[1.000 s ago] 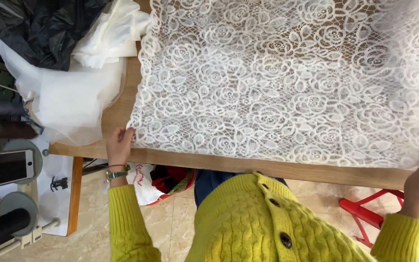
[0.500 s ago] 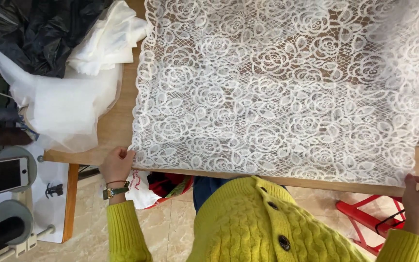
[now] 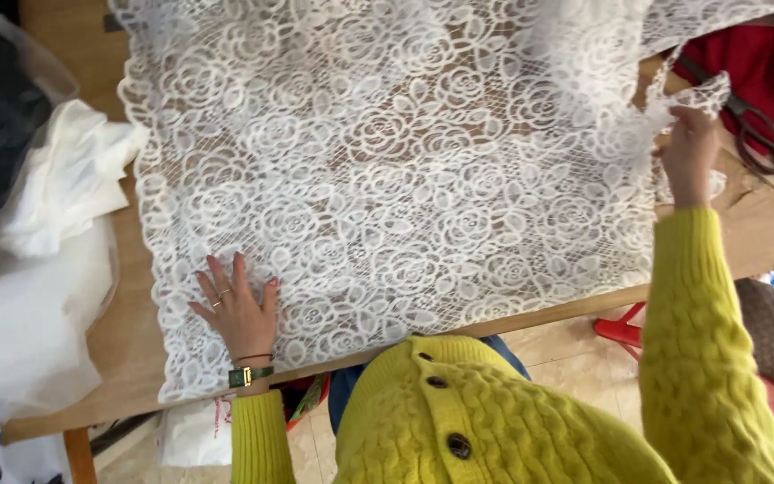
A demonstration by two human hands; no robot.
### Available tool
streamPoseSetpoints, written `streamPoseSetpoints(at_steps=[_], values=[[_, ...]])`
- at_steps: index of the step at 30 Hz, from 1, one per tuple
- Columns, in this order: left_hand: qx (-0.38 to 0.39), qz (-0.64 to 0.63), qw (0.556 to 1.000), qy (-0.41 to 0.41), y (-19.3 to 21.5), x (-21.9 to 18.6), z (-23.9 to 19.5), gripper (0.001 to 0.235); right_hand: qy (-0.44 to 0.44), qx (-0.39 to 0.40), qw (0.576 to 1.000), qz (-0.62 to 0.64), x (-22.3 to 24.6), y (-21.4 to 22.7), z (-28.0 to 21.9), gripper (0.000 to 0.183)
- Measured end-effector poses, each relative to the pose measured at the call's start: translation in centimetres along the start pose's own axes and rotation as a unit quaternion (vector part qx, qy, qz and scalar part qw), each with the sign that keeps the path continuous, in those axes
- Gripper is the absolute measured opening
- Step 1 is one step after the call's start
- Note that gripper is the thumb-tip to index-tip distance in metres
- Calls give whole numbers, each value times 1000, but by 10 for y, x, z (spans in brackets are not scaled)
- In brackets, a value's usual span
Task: Cutting a piece of white lace fabric with scissors, then measuring and marking it on a work table for garment construction.
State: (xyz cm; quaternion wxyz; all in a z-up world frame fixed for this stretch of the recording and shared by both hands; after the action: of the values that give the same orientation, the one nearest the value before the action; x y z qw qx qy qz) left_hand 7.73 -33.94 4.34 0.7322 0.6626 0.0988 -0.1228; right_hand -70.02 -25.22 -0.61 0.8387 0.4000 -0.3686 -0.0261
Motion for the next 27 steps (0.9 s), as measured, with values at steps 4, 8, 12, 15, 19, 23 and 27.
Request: streamPoseSetpoints(at_steps=[4, 8, 12, 15, 19, 23, 27], values=[[8, 17, 1000, -10, -22, -14, 2, 71, -127, 41, 990, 40, 15, -32, 28, 33], [-15, 32, 999, 1, -27, -15, 0, 70, -73, 197, 978, 1, 77, -31, 42, 32], [-13, 40, 999, 4, -25, -17, 2, 72, -120, 343, 929, -70, 140, -26, 47, 52], [-11, 38, 999, 3, -27, -17, 0, 72, -25, 364, 918, -157, 130, -51, 47, 43], [-20, 36, 999, 1, -30, -15, -1, 70, -46, 370, 928, -1, 143, -66, 39, 17], [-51, 37, 998, -20, -34, -11, -3, 69, -220, 397, 877, 155, 135, -50, 43, 11], [-42, 41, 998, -12, -33, -17, -2, 70, -225, 343, 911, 31, 117, -14, 76, 59]])
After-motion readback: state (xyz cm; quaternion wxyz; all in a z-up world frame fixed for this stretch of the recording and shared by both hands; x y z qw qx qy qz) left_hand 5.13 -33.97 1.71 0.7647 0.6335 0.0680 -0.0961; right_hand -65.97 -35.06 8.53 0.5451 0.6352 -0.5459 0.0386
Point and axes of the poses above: each hand's wrist, its own z-axis towards the middle knuckle, its own y-axis out of the back of the hand, x = y × z, the point moved 2 cm from there along z, towards the middle knuckle, and after that the axes turned 8 degrees about -x, right-handed, at the moved point
